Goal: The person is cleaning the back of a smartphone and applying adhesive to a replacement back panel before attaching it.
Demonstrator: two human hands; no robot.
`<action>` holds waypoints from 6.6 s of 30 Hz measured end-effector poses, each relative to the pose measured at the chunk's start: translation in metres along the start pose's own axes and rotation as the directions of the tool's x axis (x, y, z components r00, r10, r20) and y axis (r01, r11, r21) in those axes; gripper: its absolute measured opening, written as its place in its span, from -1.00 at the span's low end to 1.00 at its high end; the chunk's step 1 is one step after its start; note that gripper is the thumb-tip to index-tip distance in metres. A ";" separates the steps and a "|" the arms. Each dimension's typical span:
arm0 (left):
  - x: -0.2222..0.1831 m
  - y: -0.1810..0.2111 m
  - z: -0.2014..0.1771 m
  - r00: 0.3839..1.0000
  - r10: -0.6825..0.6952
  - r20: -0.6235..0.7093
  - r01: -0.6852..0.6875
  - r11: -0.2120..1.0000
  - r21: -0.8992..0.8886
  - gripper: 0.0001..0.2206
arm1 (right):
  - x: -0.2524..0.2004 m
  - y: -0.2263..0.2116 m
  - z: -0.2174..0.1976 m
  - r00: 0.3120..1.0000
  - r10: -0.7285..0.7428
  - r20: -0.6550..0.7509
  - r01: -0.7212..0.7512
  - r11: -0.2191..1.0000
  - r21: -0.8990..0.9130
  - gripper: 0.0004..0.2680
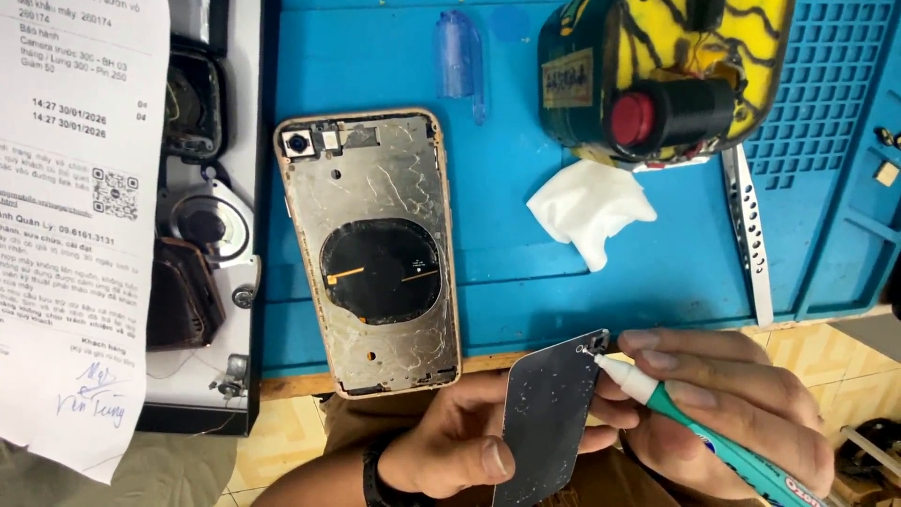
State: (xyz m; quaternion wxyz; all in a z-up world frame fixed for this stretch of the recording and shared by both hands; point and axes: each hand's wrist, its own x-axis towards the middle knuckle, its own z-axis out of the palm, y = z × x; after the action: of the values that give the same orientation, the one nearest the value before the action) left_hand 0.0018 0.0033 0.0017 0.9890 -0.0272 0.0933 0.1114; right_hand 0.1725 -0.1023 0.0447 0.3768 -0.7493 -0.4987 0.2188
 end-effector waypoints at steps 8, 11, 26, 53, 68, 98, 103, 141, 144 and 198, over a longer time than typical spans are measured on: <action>-0.008 -0.012 -0.016 1.000 0.028 0.007 -0.027 0.999 -0.044 -0.44 | 0.001 0.006 0.004 0.996 -0.063 -0.065 0.063 0.998 -0.001 -0.79; 0.003 0.005 0.008 1.000 -0.019 -0.018 0.018 0.999 -0.035 -0.38 | -0.001 0.008 0.002 0.998 -0.049 -0.037 0.050 0.999 0.008 -0.79; -0.004 -0.007 -0.010 0.998 0.031 0.060 -0.028 0.998 -0.049 -0.43 | 0.000 -0.004 0.009 0.994 -0.003 -0.109 0.004 1.000 0.006 -0.77; -0.001 -0.011 0.063 0.723 0.595 0.351 -0.061 -0.451 0.891 -0.48 | -0.003 0.010 0.023 0.585 0.544 -0.601 0.242 0.590 0.770 -0.79; -0.013 -0.030 0.071 0.741 0.617 0.264 0.068 -0.461 0.885 -0.76 | -0.010 0.003 0.027 0.666 0.523 -0.531 0.219 0.544 0.810 -0.78; -0.039 0.009 0.112 0.695 0.716 0.066 -0.383 0.291 0.876 -0.57 | 0.047 -0.080 -0.055 0.903 0.365 -0.228 -0.321 0.924 0.207 -0.77; -0.049 0.056 0.161 0.697 0.716 0.043 -0.370 0.307 0.877 -0.58 | 0.074 -0.069 -0.055 0.963 0.264 0.048 -0.230 0.906 -0.356 -0.66; -0.024 0.105 0.171 0.947 -0.097 0.305 0.077 -0.856 -0.512 -0.46 | -0.021 -0.030 0.003 0.901 -0.270 0.340 -0.420 -0.343 0.840 -0.54; -0.006 0.112 0.158 0.943 -0.332 -0.039 -0.253 -0.634 -0.731 -0.38 | -0.025 -0.018 -0.009 0.929 -0.155 0.336 -0.370 -0.346 0.862 -0.54; 0.014 0.122 0.119 0.941 -0.209 0.264 -0.245 -0.964 0.108 -0.50 | 0.031 -0.007 -0.072 0.944 0.079 0.319 -0.199 0.910 0.364 -0.56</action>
State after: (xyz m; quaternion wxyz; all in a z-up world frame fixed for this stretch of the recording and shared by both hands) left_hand 0.0089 0.1336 0.1123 0.0927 0.9947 0.0053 0.0442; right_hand 0.2313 -0.0977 0.0965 0.4226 -0.6514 -0.4406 0.4505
